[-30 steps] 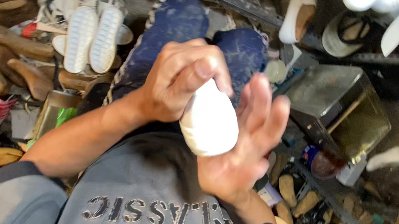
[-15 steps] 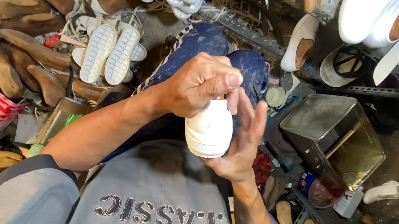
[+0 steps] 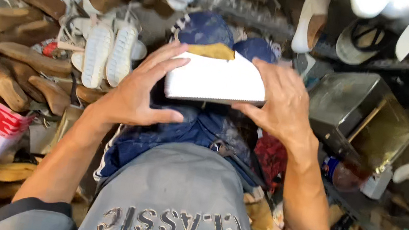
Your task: The person is repairing a white shoe by hand. They use a small stick to apply a substance to the shoe's edge and then press the parts together. The person also handles a shoe last and other shoe parts in a cluttered workshop.
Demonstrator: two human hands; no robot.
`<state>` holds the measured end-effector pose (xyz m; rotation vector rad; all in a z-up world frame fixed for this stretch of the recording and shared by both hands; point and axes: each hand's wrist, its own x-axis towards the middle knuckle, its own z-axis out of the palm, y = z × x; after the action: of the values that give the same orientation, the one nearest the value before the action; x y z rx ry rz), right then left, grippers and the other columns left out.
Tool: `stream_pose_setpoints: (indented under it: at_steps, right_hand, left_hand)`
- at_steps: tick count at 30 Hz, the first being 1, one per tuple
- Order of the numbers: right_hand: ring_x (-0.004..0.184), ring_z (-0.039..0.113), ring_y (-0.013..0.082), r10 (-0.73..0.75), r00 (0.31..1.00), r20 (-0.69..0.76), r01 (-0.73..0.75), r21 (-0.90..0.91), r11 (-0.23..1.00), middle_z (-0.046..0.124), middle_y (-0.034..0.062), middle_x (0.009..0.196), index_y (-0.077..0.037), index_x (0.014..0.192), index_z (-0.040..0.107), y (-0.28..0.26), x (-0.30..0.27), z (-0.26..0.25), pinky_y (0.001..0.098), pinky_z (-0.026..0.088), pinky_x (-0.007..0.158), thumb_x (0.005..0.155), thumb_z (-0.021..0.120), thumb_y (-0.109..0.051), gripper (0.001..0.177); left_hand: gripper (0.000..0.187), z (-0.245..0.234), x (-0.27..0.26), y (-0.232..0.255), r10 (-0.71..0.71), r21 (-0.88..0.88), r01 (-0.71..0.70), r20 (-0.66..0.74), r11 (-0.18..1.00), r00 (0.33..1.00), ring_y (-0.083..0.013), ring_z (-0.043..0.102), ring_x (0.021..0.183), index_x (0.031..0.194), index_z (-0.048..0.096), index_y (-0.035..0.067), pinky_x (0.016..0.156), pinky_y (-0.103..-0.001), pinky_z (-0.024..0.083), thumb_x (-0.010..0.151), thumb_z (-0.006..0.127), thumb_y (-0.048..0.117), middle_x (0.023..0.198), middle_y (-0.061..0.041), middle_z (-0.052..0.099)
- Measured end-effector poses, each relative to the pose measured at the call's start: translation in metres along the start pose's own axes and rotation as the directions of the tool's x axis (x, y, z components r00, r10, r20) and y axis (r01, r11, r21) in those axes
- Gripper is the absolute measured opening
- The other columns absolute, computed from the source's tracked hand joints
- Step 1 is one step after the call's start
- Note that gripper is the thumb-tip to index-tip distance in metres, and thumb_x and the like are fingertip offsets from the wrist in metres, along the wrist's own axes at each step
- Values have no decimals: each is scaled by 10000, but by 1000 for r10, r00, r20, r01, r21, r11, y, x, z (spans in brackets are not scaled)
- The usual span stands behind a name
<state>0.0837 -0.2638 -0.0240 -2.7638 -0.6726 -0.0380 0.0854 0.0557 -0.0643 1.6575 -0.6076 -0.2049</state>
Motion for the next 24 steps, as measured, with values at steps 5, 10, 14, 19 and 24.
stream_pose_setpoints:
  at_steps: [5,10,14,19,24]
  right_hand:
    - [1390,531,389,-80,994,77,73,79,994,585,219,1462,8,1465,514,-22,7,-21,645,327,1202,877,737,-630,895]
    - [1235,658,347,-32,997,-68,35,54,998,680,191,1327,6,1336,637,-37,12,-11,598,425,1119,895,745,-598,756]
    - [1149,714,353,29,997,-66,-23,79,997,727,173,1285,-1,1399,584,-41,14,-15,522,489,1043,861,789,-634,856]
    - [1225,607,379,-107,994,-17,108,103,989,630,220,1317,36,1432,454,-21,25,-29,525,461,1031,939,601,-663,868]
    - [1176,623,305,91,976,200,-160,364,918,621,204,1296,-5,1381,536,14,-11,-30,400,516,926,791,902,-188,718]
  left_hand:
    - [834,11,0,14,-93,395,88,-5,914,996,-443,248,1546,1414,461,23,1275,-549,253,809,904,388,1624,-251,308]
    - [811,15,3,9,4,372,25,-79,928,997,-447,482,1386,1318,477,4,1162,-532,411,762,965,337,1489,-284,459]
    - [741,25,-6,-2,128,373,-68,-137,925,982,-483,506,1376,1336,459,6,1152,-590,439,865,936,323,1476,-315,457]
    - [803,20,-7,-8,124,375,-70,-121,924,985,-473,495,1389,1352,449,15,1169,-575,439,825,948,358,1495,-302,444]
    - [817,12,-11,-8,71,321,-38,-93,946,993,-453,486,1428,1359,449,24,1213,-538,401,791,957,321,1516,-308,446]
